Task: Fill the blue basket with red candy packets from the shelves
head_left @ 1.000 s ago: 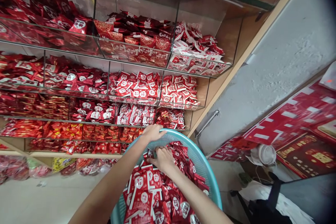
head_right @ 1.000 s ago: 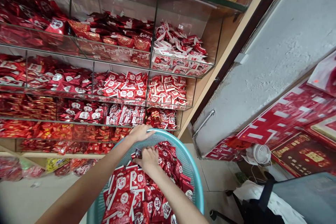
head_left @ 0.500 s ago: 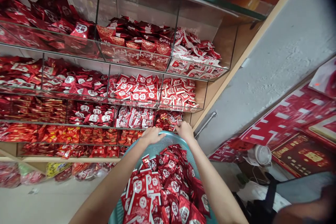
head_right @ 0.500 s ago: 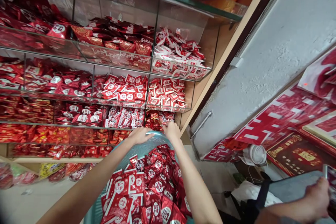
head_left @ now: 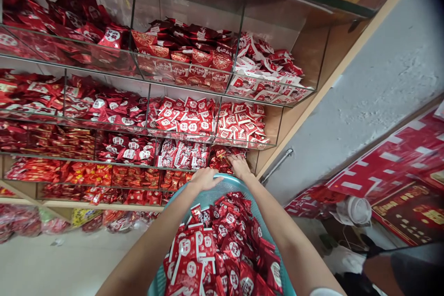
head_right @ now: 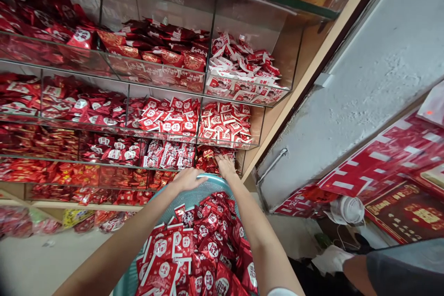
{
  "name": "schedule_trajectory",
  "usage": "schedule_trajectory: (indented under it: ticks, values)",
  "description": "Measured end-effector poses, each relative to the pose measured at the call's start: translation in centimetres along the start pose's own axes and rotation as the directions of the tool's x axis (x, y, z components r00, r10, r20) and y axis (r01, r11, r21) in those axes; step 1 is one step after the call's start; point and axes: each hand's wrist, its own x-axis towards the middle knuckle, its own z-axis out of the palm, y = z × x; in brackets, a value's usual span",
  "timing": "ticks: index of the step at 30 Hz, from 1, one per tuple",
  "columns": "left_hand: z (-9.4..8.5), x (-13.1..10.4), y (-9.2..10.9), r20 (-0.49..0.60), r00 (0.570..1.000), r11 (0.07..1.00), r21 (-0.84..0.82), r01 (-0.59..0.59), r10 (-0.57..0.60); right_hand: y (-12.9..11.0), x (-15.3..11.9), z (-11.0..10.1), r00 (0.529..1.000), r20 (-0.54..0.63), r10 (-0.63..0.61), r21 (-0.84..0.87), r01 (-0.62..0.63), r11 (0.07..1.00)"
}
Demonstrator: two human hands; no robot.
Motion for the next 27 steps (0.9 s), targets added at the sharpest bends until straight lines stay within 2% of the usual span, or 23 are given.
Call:
schedule_trajectory:
  ticks: [9, 17, 21, 27]
  values:
    - [0.0, 0.2, 0.0, -0.019, 1.000, 1.000, 0.014, 0.010, -0.009, -0.1, 0.6, -0.2, 0.998, -0.061, 0.005, 0.001, -0.005, 1.000]
    - [-0.8, 0.2, 0.4, 0.010, 0.998, 0.998, 0.009, 0.055, -0.055, 1.4, -0.3, -0.5, 0.984, -0.162, 0.070, 0.167, -0.043, 0.985]
    - [-0.3, 0.4, 0.1, -0.006, 1.000, 1.000, 0.018, 0.025, -0.025, 2.1, -0.8, 0.0, 0.985, -0.139, 0.106, 0.248, -0.069, 0.966]
    - [0.2, 0.6, -0.3, -0.035, 0.999, 0.999, 0.032, -0.013, 0.014, 2.5, -1.1, 1.0, 0.988, -0.097, 0.122, 0.259, -0.094, 0.961]
